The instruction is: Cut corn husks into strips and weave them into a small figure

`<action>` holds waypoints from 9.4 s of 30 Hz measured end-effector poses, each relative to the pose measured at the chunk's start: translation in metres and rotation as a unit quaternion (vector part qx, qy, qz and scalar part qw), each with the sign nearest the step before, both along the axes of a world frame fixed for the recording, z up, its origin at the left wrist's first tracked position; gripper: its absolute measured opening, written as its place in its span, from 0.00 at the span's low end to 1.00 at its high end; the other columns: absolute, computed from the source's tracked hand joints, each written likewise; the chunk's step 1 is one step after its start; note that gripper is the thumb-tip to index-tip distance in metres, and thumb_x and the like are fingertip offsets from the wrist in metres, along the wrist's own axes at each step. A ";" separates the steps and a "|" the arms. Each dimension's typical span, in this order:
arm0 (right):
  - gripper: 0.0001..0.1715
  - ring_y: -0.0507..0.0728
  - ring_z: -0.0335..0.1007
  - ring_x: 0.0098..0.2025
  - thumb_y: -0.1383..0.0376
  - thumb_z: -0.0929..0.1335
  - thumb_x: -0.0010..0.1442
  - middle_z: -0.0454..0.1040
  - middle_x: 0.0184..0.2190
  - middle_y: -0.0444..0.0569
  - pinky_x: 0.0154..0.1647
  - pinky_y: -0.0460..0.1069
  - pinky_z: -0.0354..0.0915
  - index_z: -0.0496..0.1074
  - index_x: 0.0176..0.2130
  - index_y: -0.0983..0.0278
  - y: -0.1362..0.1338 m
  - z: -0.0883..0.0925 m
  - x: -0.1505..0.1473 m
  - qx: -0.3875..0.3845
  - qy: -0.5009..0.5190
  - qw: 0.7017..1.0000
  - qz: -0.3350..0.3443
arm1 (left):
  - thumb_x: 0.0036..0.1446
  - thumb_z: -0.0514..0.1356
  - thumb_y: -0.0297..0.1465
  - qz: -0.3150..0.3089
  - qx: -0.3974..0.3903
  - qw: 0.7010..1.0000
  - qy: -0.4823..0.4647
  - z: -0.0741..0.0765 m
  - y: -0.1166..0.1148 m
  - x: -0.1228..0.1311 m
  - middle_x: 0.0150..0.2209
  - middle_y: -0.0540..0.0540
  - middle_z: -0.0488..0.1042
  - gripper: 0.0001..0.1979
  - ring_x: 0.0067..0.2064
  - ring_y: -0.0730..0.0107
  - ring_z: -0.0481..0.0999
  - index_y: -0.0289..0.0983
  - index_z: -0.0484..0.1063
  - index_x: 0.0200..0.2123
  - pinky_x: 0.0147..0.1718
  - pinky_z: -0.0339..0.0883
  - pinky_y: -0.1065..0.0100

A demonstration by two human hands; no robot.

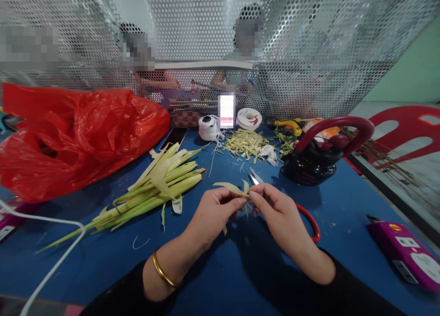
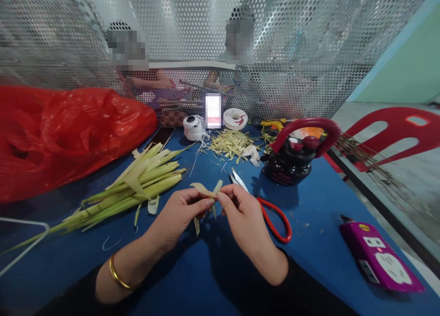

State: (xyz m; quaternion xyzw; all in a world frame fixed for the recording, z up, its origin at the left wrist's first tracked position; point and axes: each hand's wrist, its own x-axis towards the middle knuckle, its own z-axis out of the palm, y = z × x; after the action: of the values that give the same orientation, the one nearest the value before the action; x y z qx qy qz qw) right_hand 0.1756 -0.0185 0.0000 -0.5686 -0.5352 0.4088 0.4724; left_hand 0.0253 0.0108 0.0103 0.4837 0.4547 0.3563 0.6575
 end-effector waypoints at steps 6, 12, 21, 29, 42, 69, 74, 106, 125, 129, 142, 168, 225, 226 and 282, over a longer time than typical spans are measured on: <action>0.12 0.51 0.63 0.26 0.57 0.73 0.53 0.69 0.22 0.42 0.28 0.46 0.61 0.75 0.28 0.63 -0.001 0.002 -0.006 -0.053 0.185 0.981 -0.006 | 0.50 0.65 0.34 -0.042 0.052 0.998 0.016 0.001 -0.002 0.000 0.25 0.49 0.75 0.08 0.26 0.75 0.67 0.34 0.80 0.29 0.27 0.59 0.72; 0.12 0.52 0.64 0.26 0.60 0.72 0.54 0.71 0.20 0.42 0.29 0.47 0.61 0.74 0.24 0.63 -0.005 -0.003 -0.008 -0.015 0.128 0.991 -0.031 | 0.55 0.61 0.42 0.022 0.044 0.996 0.074 0.000 -0.006 0.004 0.17 0.49 0.71 0.20 0.22 0.73 0.67 0.34 0.74 0.18 0.24 0.60 0.71; 0.10 0.53 0.66 0.25 0.64 0.69 0.57 0.71 0.20 0.42 0.28 0.47 0.63 0.74 0.25 0.62 -0.006 0.003 -0.009 0.028 0.105 0.994 0.004 | 0.57 0.59 0.41 0.041 0.092 0.981 0.165 -0.003 -0.008 0.003 0.17 0.48 0.71 0.22 0.21 0.73 0.65 0.35 0.72 0.16 0.22 0.56 0.71; 0.08 0.53 0.67 0.27 0.65 0.70 0.57 0.73 0.22 0.43 0.30 0.47 0.63 0.75 0.27 0.62 -0.008 -0.003 -0.009 0.002 0.158 0.987 0.018 | 0.55 0.60 0.37 0.058 0.030 0.993 0.095 0.003 -0.011 0.006 0.15 0.52 0.66 0.20 0.19 0.77 0.60 0.34 0.70 0.15 0.19 0.52 0.73; 0.12 0.51 0.65 0.27 0.60 0.70 0.59 0.72 0.22 0.41 0.31 0.46 0.60 0.75 0.27 0.63 -0.006 -0.008 -0.006 0.018 0.121 0.991 -0.049 | 0.50 0.66 0.42 -0.004 -0.006 1.000 -0.028 0.002 -0.004 0.002 0.21 0.52 0.70 0.15 0.22 0.77 0.67 0.34 0.75 0.24 0.24 0.59 0.74; 0.18 0.50 0.61 0.22 0.52 0.71 0.56 0.69 0.21 0.42 0.24 0.46 0.59 0.72 0.28 0.64 0.001 -0.001 -0.004 -0.037 0.104 0.993 0.047 | 0.49 0.67 0.37 0.074 0.005 0.997 -0.030 -0.002 -0.001 0.001 0.16 0.53 0.68 0.14 0.18 0.78 0.64 0.32 0.79 0.35 0.19 0.58 0.76; 0.13 0.50 0.63 0.23 0.56 0.71 0.55 0.71 0.24 0.43 0.26 0.46 0.61 0.75 0.32 0.64 0.003 -0.005 -0.002 -0.010 0.099 0.995 0.011 | 0.46 0.69 0.36 0.094 -0.014 0.993 -0.072 -0.001 0.000 0.000 0.19 0.51 0.73 0.14 0.19 0.77 0.68 0.32 0.79 0.34 0.21 0.62 0.75; 0.11 0.50 0.58 0.25 0.64 0.71 0.51 0.66 0.23 0.40 0.24 0.45 0.55 0.75 0.37 0.64 -0.001 0.001 -0.005 -0.089 0.150 0.981 0.088 | 0.47 0.69 0.38 0.096 -0.019 0.993 -0.065 0.000 -0.002 0.000 0.30 0.45 0.78 0.16 0.28 0.72 0.73 0.33 0.78 0.36 0.21 0.59 0.75; 0.10 0.48 0.55 0.23 0.61 0.73 0.53 0.64 0.22 0.38 0.23 0.45 0.54 0.70 0.32 0.63 -0.002 0.007 0.000 -0.049 0.123 0.985 0.113 | 0.52 0.66 0.38 -0.013 0.053 0.998 -0.011 0.010 0.006 -0.008 0.21 0.50 0.71 0.13 0.24 0.74 0.67 0.34 0.81 0.31 0.27 0.63 0.72; 0.17 0.48 0.55 0.22 0.57 0.75 0.49 0.65 0.21 0.37 0.23 0.44 0.54 0.67 0.32 0.62 0.001 0.005 0.001 -0.059 0.127 0.989 0.054 | 0.48 0.69 0.37 0.009 -0.041 0.994 -0.097 0.002 0.005 -0.009 0.22 0.50 0.72 0.14 0.23 0.77 0.67 0.33 0.80 0.35 0.25 0.62 0.74; 0.23 0.48 0.57 0.23 0.53 0.74 0.53 0.69 0.24 0.41 0.24 0.45 0.51 0.73 0.43 0.64 0.001 0.009 0.009 -0.103 0.178 0.967 0.151 | 0.52 0.66 0.31 -0.058 -0.100 0.973 -0.199 0.002 0.001 -0.008 0.20 0.50 0.74 0.06 0.19 0.76 0.72 0.35 0.73 0.30 0.22 0.67 0.76; 0.17 0.60 0.72 0.42 0.58 0.66 0.59 0.78 0.42 0.54 0.44 0.54 0.66 0.76 0.44 0.64 0.010 -0.003 0.020 0.151 -0.141 0.968 -0.143 | 0.58 0.61 0.29 -0.015 -0.175 0.969 -0.173 0.005 0.001 -0.008 0.23 0.46 0.78 0.09 0.20 0.77 0.75 0.29 0.80 0.35 0.21 0.67 0.78; 0.10 0.57 0.67 0.34 0.74 0.65 0.63 0.77 0.31 0.49 0.42 0.55 0.60 0.73 0.44 0.68 -0.019 0.000 0.002 0.473 -0.459 0.743 0.115 | 0.53 0.65 0.31 0.024 -0.152 0.974 -0.164 -0.005 0.003 -0.004 0.28 0.44 0.79 0.09 0.21 0.80 0.71 0.31 0.79 0.36 0.12 0.50 0.82; 0.10 0.57 0.68 0.34 0.74 0.65 0.63 0.77 0.32 0.49 0.43 0.55 0.60 0.73 0.44 0.67 -0.018 -0.001 0.002 0.471 -0.463 0.741 0.120 | 0.54 0.65 0.30 0.027 -0.159 0.972 -0.174 -0.004 0.004 -0.004 0.29 0.44 0.79 0.09 0.23 0.78 0.74 0.31 0.79 0.37 0.12 0.50 0.82; 0.14 0.57 0.69 0.28 0.59 0.59 0.67 0.72 0.27 0.48 0.29 0.50 0.63 0.66 0.32 0.61 -0.007 -0.017 -0.009 0.118 -0.158 0.978 -0.066 | 0.47 0.71 0.42 0.059 -0.109 0.972 -0.201 -0.010 -0.014 0.011 0.20 0.49 0.72 0.20 0.22 0.76 0.69 0.32 0.81 0.37 0.24 0.70 0.72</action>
State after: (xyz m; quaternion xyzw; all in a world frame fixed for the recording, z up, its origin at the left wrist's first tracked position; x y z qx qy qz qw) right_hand 0.1666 -0.0253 -0.0165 -0.6000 -0.6090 0.2157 0.4717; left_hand 0.0361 -0.0034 0.0005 0.3000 0.3767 0.4327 0.7622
